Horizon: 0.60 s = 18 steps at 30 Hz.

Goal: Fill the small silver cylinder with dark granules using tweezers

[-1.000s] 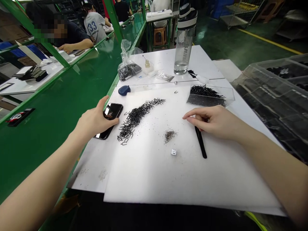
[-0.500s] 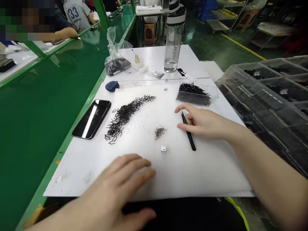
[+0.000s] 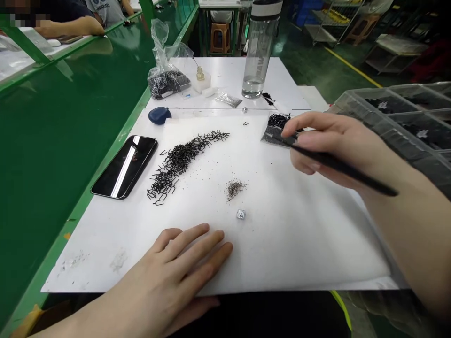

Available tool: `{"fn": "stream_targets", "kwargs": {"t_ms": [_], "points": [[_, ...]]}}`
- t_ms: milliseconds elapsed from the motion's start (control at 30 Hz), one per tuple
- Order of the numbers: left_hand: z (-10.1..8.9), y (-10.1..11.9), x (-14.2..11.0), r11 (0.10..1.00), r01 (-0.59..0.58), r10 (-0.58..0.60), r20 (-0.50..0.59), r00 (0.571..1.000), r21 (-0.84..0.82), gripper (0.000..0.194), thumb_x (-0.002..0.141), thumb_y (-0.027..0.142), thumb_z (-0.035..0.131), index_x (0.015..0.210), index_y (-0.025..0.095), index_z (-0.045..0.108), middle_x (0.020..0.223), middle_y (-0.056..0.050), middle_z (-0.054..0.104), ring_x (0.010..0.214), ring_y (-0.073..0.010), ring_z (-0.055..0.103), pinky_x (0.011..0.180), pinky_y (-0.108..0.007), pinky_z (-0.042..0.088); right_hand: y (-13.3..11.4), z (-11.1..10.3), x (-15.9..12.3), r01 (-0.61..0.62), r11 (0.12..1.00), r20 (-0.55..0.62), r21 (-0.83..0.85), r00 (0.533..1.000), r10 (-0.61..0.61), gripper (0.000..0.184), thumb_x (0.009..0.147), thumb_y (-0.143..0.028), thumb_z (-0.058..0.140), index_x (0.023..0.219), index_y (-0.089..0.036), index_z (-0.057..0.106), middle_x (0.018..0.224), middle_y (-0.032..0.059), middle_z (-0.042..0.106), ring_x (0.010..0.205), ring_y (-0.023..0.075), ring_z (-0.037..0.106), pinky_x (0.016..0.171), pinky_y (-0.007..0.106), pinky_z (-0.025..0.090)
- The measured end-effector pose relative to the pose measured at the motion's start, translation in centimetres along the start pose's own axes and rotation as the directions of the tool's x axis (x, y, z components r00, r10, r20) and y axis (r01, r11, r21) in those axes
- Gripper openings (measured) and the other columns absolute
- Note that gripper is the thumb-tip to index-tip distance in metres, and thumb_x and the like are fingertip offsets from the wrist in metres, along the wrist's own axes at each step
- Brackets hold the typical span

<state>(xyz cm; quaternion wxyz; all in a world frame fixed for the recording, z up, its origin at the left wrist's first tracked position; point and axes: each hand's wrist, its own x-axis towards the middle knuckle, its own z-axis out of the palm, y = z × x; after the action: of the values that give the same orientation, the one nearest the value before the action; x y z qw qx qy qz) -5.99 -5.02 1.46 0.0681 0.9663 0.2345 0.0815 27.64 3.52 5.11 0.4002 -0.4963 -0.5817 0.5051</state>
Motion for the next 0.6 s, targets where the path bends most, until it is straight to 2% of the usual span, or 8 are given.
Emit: {"fn": "stream_targets", "kwargs": {"t_ms": [33,100,167,233,333,400,500,600], "points": [[-0.4,0.0,0.4,0.999,0.022,-0.022,0.002,1.000,-0.049,0.053,0.102,0.046,0.057,0.149,0.021,0.053,0.149,-0.004,0.061,0.131,-0.0294,0.057,0.094,-0.043,0.056,0.2,0.1,0.1,0.003,0.998,-0.007,0.063,1.000,-0.002,0.020,0.085,-0.038,0.066,0.100,-0.025,0.070,0.059,-0.0016,0.061,0.058,0.0161,0.060,0.057,0.031,0.045],[-1.1,-0.1,1.7,0.981,0.084,-0.088,-0.016,0.996,-0.173,0.047,0.100,0.048,0.059,0.141,0.024,0.058,0.132,-0.006,0.068,0.115,-0.0247,0.063,0.086,-0.037,0.060,0.9,0.5,0.2,-0.024,0.984,0.021,0.177,1.000,0.021,0.032,0.089,-0.044,0.055,0.103,-0.023,0.073,0.083,0.0055,0.076,0.084,0.0230,0.073,0.063,0.032,0.054],[-1.5,-0.3,3.4,0.972,0.118,-0.147,-0.138,0.979,-0.201,0.029,0.102,0.033,0.060,0.129,0.025,0.063,0.107,-0.006,0.070,0.093,-0.0193,0.064,0.074,-0.033,0.058,1.9,1.1,0.1,-0.062,0.970,0.070,0.235,0.996,0.047,0.032,0.091,-0.043,0.056,0.107,-0.022,0.075,0.105,0.0073,0.080,0.105,0.0256,0.074,0.067,0.031,0.059],[-1.5,-0.6,5.3,0.990,0.083,-0.111,-0.248,0.962,-0.118,0.018,0.099,0.027,0.062,0.115,0.021,0.069,0.090,-0.006,0.066,0.079,-0.0198,0.057,0.067,-0.036,0.055,2.9,1.9,-0.2,-0.060,0.972,0.094,0.229,0.995,0.039,0.023,0.091,-0.039,0.065,0.105,-0.024,0.075,0.102,0.0054,0.081,0.102,0.0236,0.076,0.063,0.027,0.060],[-0.5,-1.0,7.5,0.993,0.082,-0.101,-0.247,0.964,-0.086,0.013,0.096,0.019,0.063,0.103,0.017,0.073,0.083,-0.006,0.063,0.075,-0.0203,0.055,0.065,-0.038,0.053,3.9,3.1,-0.6,0.016,0.986,0.062,0.165,0.998,-0.027,0.021,0.092,-0.042,0.074,0.099,-0.023,0.075,0.087,0.0038,0.080,0.084,0.0180,0.076,0.058,0.023,0.059],[0.4,-1.2,8.1,0.989,0.091,-0.117,-0.257,0.959,-0.114,0.011,0.095,0.015,0.064,0.097,0.016,0.075,0.079,-0.004,0.062,0.073,-0.0190,0.054,0.065,-0.036,0.052,4.3,3.5,-0.7,0.090,0.995,0.073,0.052,0.993,-0.094,0.022,0.093,-0.043,0.073,0.102,-0.023,0.077,0.091,0.0037,0.079,0.079,0.0143,0.074,0.061,0.023,0.060],[1.3,-1.5,8.1,0.984,0.076,-0.125,-0.319,0.940,-0.164,0.007,0.094,0.013,0.068,0.095,0.015,0.074,0.075,-0.002,0.059,0.071,-0.0159,0.051,0.065,-0.031,0.048,4.6,3.6,-0.7,0.248,0.953,0.120,-0.172,0.966,-0.229,0.019,0.095,-0.038,0.071,0.106,-0.025,0.080,0.103,0.0026,0.077,0.087,0.0130,0.072,0.073,0.024,0.061],[1.6,-1.8,7.8,0.979,0.079,-0.139,-0.328,0.934,-0.190,0.008,0.092,0.013,0.073,0.099,0.017,0.072,0.074,0.001,0.058,0.071,-0.0142,0.050,0.067,-0.029,0.046,4.7,3.4,-0.7,0.303,0.912,0.146,-0.278,0.951,-0.272,0.016,0.094,-0.032,0.072,0.106,-0.024,0.080,0.106,0.0011,0.078,0.100,0.0140,0.072,0.085,0.024,0.060]]}}
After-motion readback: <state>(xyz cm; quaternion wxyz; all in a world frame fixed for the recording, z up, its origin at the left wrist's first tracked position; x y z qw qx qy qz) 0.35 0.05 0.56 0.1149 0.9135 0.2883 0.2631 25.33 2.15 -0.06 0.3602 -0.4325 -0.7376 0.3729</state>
